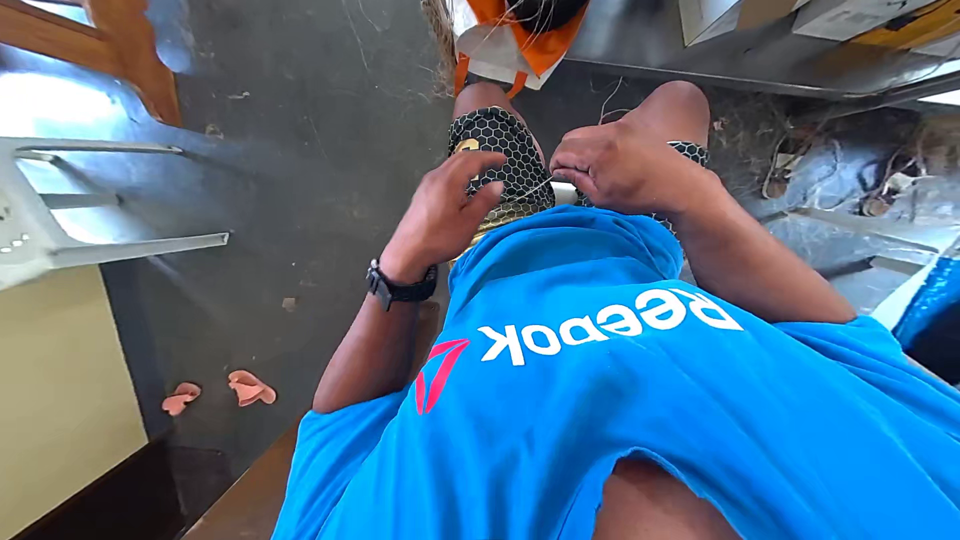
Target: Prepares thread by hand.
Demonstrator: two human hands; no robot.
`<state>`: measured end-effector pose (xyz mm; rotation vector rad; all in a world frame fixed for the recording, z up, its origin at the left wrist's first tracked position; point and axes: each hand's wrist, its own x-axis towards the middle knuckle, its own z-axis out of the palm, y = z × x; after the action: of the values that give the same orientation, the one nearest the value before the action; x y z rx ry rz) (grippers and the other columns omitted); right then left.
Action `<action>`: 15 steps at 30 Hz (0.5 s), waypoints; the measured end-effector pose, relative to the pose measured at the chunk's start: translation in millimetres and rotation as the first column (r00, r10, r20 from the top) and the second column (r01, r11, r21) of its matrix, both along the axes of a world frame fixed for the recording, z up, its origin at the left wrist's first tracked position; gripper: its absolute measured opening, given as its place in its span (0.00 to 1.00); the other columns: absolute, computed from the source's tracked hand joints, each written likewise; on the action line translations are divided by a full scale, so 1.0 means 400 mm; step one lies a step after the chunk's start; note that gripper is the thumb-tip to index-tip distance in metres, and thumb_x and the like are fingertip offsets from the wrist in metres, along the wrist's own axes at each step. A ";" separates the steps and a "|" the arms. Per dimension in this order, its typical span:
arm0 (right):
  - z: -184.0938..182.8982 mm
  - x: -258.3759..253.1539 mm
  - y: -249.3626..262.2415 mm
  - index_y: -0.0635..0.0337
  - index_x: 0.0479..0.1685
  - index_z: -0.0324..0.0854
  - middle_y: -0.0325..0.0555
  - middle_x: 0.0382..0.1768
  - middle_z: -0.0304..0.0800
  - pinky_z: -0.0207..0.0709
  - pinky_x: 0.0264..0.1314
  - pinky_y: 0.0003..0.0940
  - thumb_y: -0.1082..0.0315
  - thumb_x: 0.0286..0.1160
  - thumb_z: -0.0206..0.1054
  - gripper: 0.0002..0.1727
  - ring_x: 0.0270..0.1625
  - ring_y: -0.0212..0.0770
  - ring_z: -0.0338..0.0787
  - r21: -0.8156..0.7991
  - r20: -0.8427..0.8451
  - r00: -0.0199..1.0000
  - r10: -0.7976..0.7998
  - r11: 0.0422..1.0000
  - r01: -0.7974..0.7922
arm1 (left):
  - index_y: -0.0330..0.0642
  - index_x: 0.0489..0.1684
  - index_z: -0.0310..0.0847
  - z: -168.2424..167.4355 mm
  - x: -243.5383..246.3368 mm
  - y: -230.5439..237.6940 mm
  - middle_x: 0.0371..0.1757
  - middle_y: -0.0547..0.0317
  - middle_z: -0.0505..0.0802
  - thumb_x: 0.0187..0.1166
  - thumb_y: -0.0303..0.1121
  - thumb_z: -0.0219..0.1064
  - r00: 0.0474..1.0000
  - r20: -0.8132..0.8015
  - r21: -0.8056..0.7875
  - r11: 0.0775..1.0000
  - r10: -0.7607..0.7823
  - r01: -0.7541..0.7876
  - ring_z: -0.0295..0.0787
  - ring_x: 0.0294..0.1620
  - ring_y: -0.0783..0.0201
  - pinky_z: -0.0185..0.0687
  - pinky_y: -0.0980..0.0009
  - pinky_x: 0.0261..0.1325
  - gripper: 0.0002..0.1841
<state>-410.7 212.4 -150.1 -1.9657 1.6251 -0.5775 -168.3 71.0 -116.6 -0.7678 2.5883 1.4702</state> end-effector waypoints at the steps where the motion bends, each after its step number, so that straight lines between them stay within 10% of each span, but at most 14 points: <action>1: 0.001 0.002 0.001 0.59 0.42 0.87 0.49 0.39 0.90 0.83 0.41 0.53 0.64 0.87 0.55 0.14 0.43 0.51 0.92 -0.024 0.004 1.000 -0.005 1.000 0.005 | 0.40 0.71 0.82 -0.004 -0.037 0.016 0.67 0.54 0.90 0.88 0.37 0.59 1.000 -0.010 0.042 0.999 -0.017 0.018 0.86 0.69 0.64 0.80 0.60 0.75 0.19; 5: 0.003 -0.008 0.007 0.59 0.43 0.88 0.49 0.40 0.90 0.84 0.44 0.48 0.65 0.88 0.55 0.15 0.44 0.47 0.91 -0.092 0.069 0.996 -0.062 0.993 0.069 | 0.40 0.55 0.82 -0.057 -0.092 0.059 0.39 0.59 0.92 0.89 0.37 0.60 1.000 -0.013 0.189 0.982 0.022 -0.019 0.90 0.38 0.68 0.89 0.65 0.46 0.11; 9: -0.008 -0.056 0.037 0.60 0.48 0.91 0.50 0.45 0.93 0.85 0.56 0.43 0.64 0.89 0.58 0.15 0.48 0.44 0.92 -0.041 0.178 0.969 -0.171 0.983 0.181 | 0.40 0.42 0.84 -0.071 -0.088 0.076 0.29 0.64 0.88 0.87 0.33 0.63 0.972 -0.110 0.340 0.927 0.206 -0.158 0.82 0.29 0.73 0.79 0.75 0.35 0.08; 15: 0.046 -0.236 0.109 0.62 0.59 0.88 0.59 0.53 0.93 0.82 0.63 0.51 0.58 0.92 0.53 0.21 0.54 0.52 0.92 -0.110 -0.098 0.763 -0.638 0.769 0.629 | 0.41 0.38 0.83 -0.077 -0.058 0.064 0.23 0.67 0.82 0.86 0.30 0.63 0.905 -0.114 0.568 0.774 0.411 -0.280 0.70 0.19 0.75 0.63 0.80 0.20 0.06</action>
<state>-505.1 256.0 -131.5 -1.4758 2.4064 -0.7707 -191.4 96.6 -147.3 -1.0752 2.0263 2.3877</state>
